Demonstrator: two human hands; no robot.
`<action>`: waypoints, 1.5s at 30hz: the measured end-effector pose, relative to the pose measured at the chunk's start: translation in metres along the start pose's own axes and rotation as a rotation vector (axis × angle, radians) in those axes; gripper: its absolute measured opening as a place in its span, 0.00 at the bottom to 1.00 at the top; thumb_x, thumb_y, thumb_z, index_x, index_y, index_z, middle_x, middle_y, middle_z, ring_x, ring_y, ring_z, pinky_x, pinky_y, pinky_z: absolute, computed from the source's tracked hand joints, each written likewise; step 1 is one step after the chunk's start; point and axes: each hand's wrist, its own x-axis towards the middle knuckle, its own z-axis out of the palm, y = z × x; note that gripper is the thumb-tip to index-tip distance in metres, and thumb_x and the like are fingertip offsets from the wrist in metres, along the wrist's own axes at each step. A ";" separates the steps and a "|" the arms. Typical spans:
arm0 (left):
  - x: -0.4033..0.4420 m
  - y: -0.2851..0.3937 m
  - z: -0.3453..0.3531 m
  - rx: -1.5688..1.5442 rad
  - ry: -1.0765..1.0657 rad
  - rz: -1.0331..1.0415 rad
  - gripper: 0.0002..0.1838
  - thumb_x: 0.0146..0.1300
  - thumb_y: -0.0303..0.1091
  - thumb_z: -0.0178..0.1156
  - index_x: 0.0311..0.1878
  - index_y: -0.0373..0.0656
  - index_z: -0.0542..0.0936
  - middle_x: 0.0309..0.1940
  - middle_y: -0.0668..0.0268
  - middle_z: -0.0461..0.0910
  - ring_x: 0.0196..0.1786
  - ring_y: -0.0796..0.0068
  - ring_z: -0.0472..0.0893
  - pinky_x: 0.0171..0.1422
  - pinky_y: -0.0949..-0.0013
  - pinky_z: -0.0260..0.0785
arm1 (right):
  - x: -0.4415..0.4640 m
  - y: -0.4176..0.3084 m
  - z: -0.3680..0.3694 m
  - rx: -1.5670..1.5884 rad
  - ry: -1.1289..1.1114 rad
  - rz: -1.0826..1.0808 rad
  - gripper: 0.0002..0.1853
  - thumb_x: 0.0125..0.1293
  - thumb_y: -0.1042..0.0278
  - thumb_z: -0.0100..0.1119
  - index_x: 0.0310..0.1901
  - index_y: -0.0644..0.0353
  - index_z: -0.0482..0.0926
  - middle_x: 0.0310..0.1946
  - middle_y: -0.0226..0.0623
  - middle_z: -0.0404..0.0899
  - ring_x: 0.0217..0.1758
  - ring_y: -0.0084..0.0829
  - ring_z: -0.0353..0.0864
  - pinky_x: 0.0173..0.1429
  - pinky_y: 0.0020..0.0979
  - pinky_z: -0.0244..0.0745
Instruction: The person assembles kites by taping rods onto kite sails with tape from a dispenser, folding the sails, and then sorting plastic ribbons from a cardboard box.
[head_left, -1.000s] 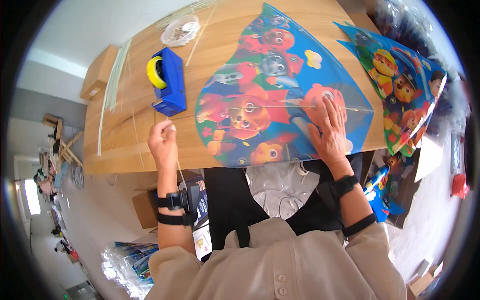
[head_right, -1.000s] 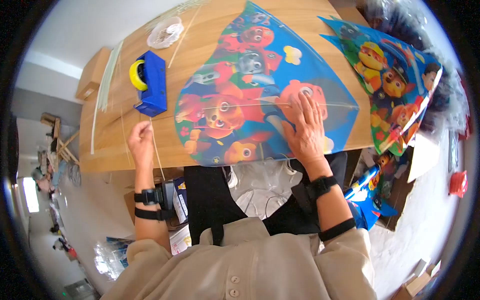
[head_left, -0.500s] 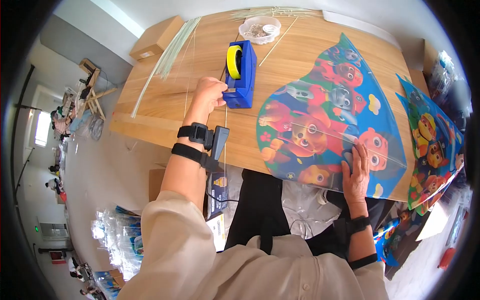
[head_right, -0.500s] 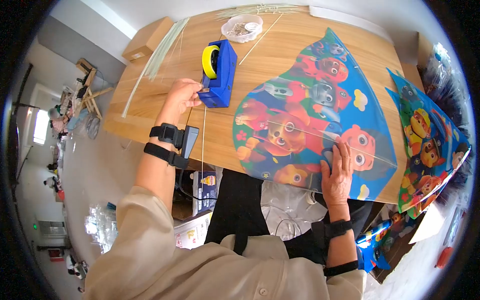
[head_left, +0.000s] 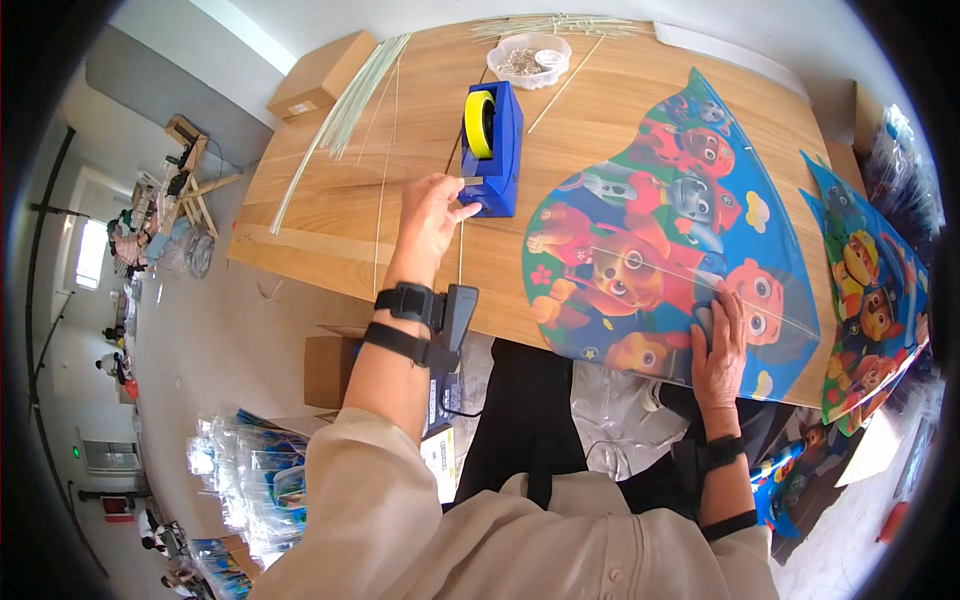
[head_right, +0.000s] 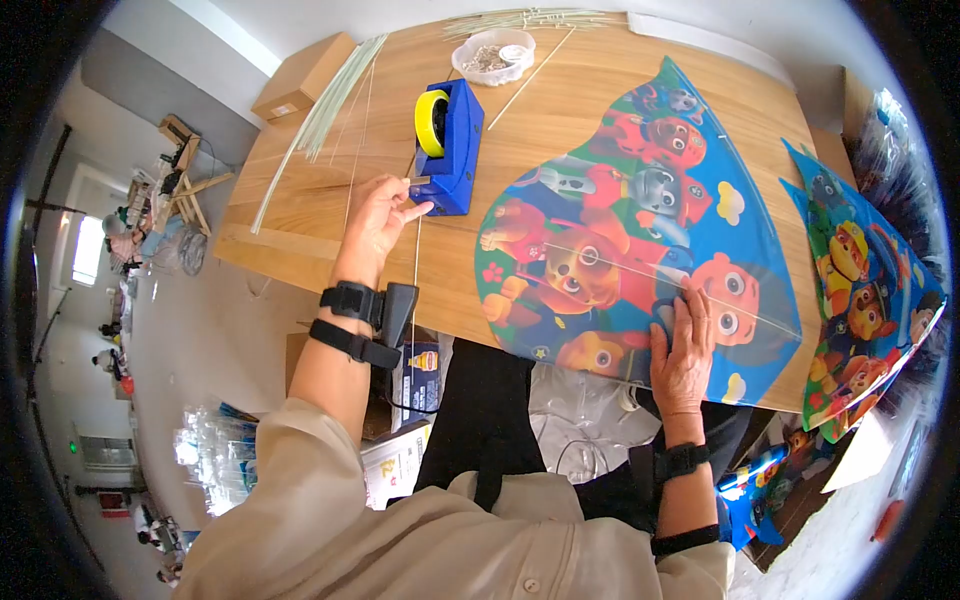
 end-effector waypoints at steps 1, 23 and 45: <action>-0.005 -0.005 0.000 0.000 0.000 0.001 0.04 0.51 0.23 0.56 0.24 0.41 0.72 0.25 0.68 0.68 0.30 0.75 0.71 0.47 0.48 0.73 | 0.000 0.000 0.000 0.000 -0.004 0.003 0.20 0.57 0.70 0.57 0.51 0.66 0.68 0.59 0.45 0.64 0.65 0.47 0.61 0.65 0.42 0.58; -0.016 -0.041 0.090 0.740 -0.684 -0.143 0.04 0.58 0.27 0.56 0.27 0.42 0.73 0.21 0.72 0.72 0.23 0.85 0.70 0.24 0.79 0.61 | 0.001 0.004 -0.002 0.052 0.022 0.007 0.20 0.53 0.74 0.57 0.49 0.66 0.68 0.60 0.41 0.64 0.64 0.48 0.60 0.66 0.43 0.58; 0.013 -0.059 0.146 1.605 -0.756 0.015 0.13 0.43 0.34 0.69 0.26 0.34 0.79 0.23 0.52 0.79 0.29 0.59 0.80 0.34 0.61 0.71 | 0.002 0.006 -0.001 0.044 0.017 0.000 0.20 0.53 0.74 0.57 0.48 0.66 0.68 0.59 0.42 0.64 0.63 0.48 0.62 0.64 0.43 0.60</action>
